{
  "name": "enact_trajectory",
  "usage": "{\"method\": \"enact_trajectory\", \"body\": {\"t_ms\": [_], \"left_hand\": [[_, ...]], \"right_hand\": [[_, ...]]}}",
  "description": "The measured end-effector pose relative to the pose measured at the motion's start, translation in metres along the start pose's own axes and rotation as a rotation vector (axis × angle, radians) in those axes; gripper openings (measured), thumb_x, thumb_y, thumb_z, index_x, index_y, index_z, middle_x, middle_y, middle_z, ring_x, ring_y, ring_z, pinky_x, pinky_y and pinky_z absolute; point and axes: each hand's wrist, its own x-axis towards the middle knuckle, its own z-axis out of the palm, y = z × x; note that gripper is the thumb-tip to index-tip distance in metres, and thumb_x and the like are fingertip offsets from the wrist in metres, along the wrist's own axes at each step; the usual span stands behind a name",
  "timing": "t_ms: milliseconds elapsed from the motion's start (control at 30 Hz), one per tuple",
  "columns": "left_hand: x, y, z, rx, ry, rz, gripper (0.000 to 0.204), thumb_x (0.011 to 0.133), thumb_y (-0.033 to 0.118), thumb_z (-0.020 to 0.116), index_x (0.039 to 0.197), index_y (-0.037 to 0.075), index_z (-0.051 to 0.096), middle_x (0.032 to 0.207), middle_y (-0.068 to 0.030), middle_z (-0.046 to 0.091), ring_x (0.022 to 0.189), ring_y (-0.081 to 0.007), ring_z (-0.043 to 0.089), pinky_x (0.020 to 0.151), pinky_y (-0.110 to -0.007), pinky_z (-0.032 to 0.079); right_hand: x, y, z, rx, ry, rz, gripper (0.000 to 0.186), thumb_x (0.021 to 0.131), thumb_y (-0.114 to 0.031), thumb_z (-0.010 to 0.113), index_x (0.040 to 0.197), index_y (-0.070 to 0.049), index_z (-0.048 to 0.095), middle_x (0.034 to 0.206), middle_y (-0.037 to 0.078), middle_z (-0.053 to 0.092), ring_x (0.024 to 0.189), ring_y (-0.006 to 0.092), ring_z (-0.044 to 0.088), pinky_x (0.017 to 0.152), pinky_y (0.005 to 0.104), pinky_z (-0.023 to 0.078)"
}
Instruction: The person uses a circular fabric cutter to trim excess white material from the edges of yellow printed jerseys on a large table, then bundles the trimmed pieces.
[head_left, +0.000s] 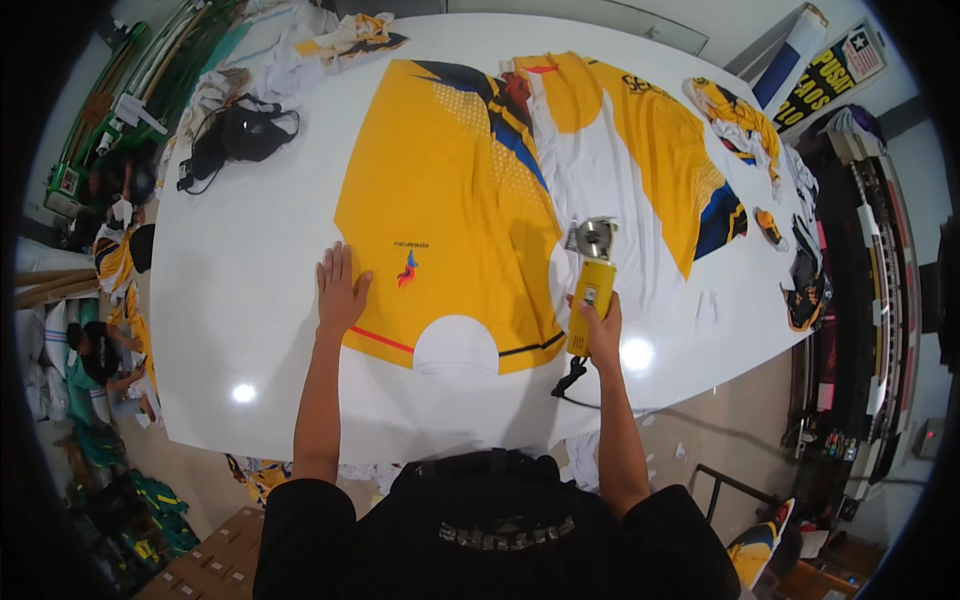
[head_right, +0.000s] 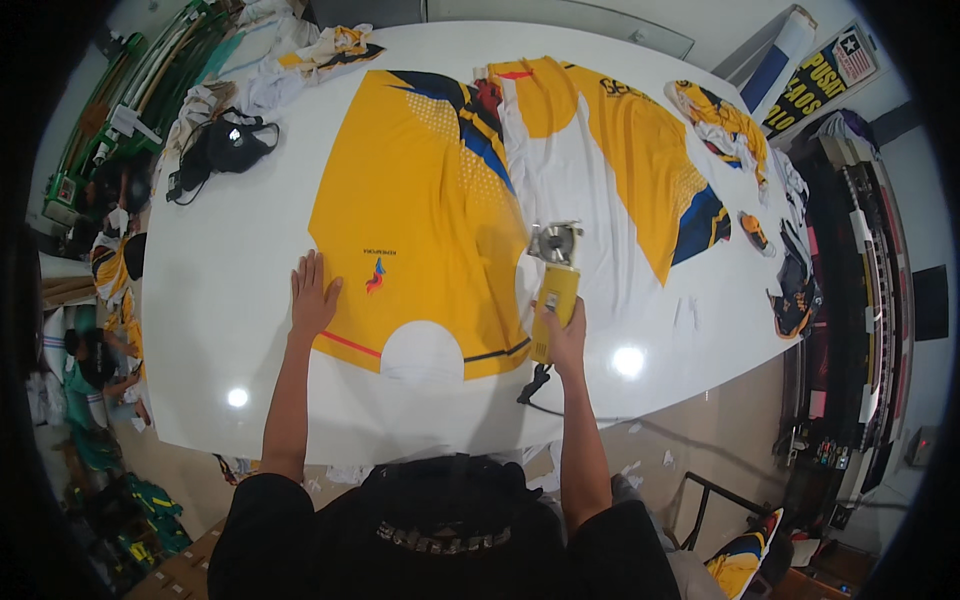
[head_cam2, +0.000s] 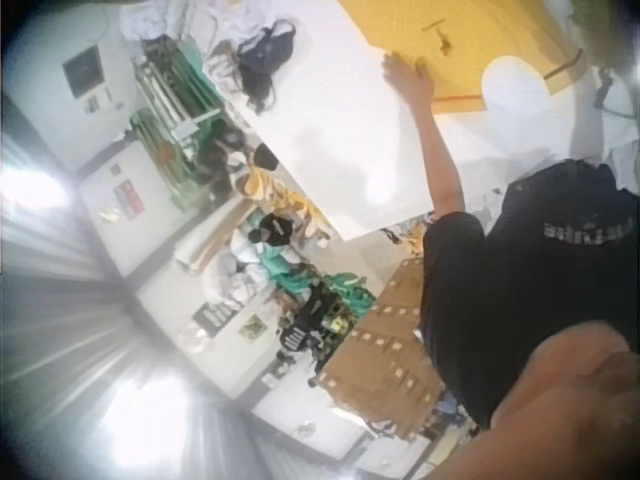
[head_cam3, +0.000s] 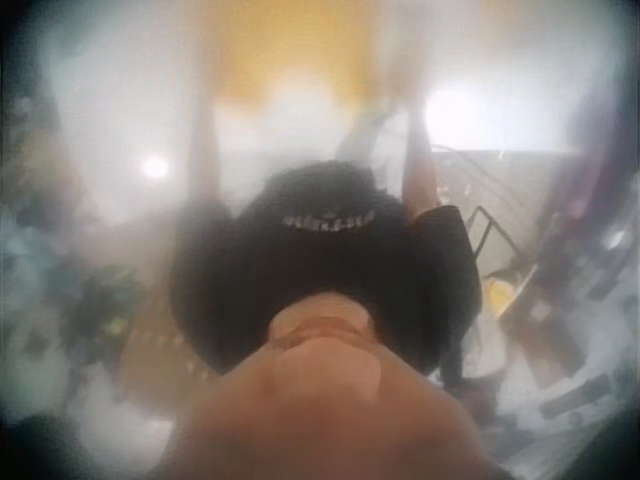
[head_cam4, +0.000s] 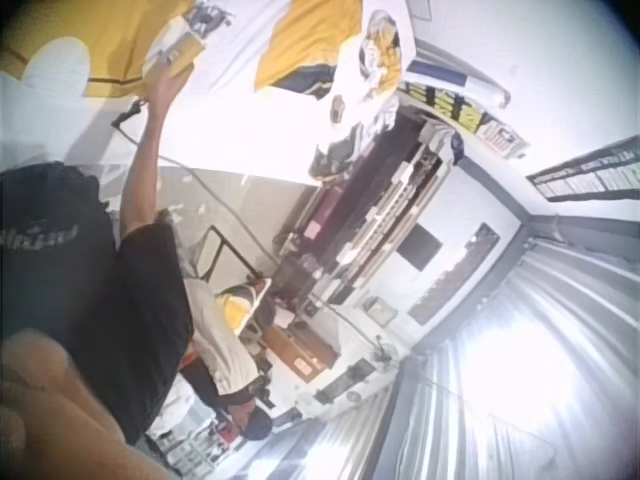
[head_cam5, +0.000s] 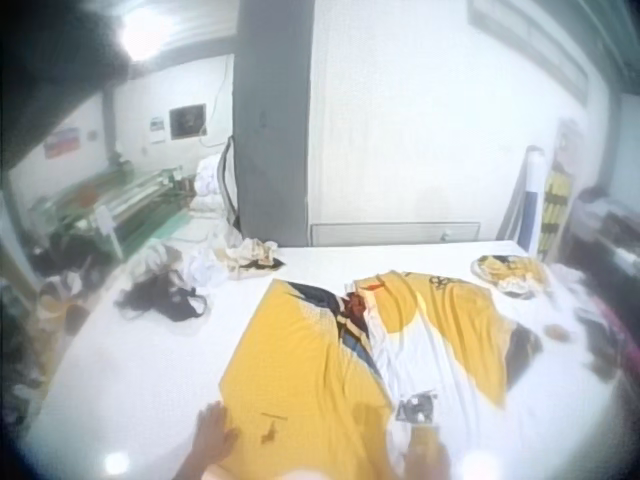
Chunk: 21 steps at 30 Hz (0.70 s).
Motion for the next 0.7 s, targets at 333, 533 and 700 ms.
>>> {"method": "enact_trajectory", "body": {"t_ms": [333,533,700], "left_hand": [[-0.115,-0.005,-0.017,0.160,0.033,-0.030,0.058,0.111,0.035,0.040,0.163,0.009,0.036,0.169,-0.0220,0.030,0.158,-0.0450,0.021,0.125,-0.068,0.010],[-0.201,0.041,-0.029,0.120,-0.087,0.074,0.059,0.109,0.032,0.042,0.163,0.011,0.037,0.171,-0.0242,0.023,0.157,-0.0493,0.018,0.121,-0.075,0.005],[-0.245,0.062,-0.036,0.027,-0.141,0.047,0.064,0.107,0.039,0.047,0.163,0.011,0.037,0.171,-0.0244,0.021,0.158,-0.0495,0.015,0.122,-0.074,0.005]], "right_hand": [[-0.017,0.033,-0.003,-0.138,-0.036,-0.054,0.037,0.094,-0.011,0.068,0.125,0.004,0.053,0.110,0.016,0.071,0.100,0.0227,0.071,0.086,0.0359,0.057],[-0.031,0.032,-0.056,-0.364,0.118,-0.096,0.042,0.093,-0.016,0.071,0.126,0.003,0.054,0.108,0.016,0.071,0.095,0.0228,0.071,0.083,0.0356,0.057],[-0.095,0.011,-0.079,-0.573,0.156,-0.119,0.055,0.089,-0.020,0.074,0.133,0.004,0.050,0.109,0.020,0.072,0.097,0.0290,0.073,0.085,0.0400,0.057]]}}
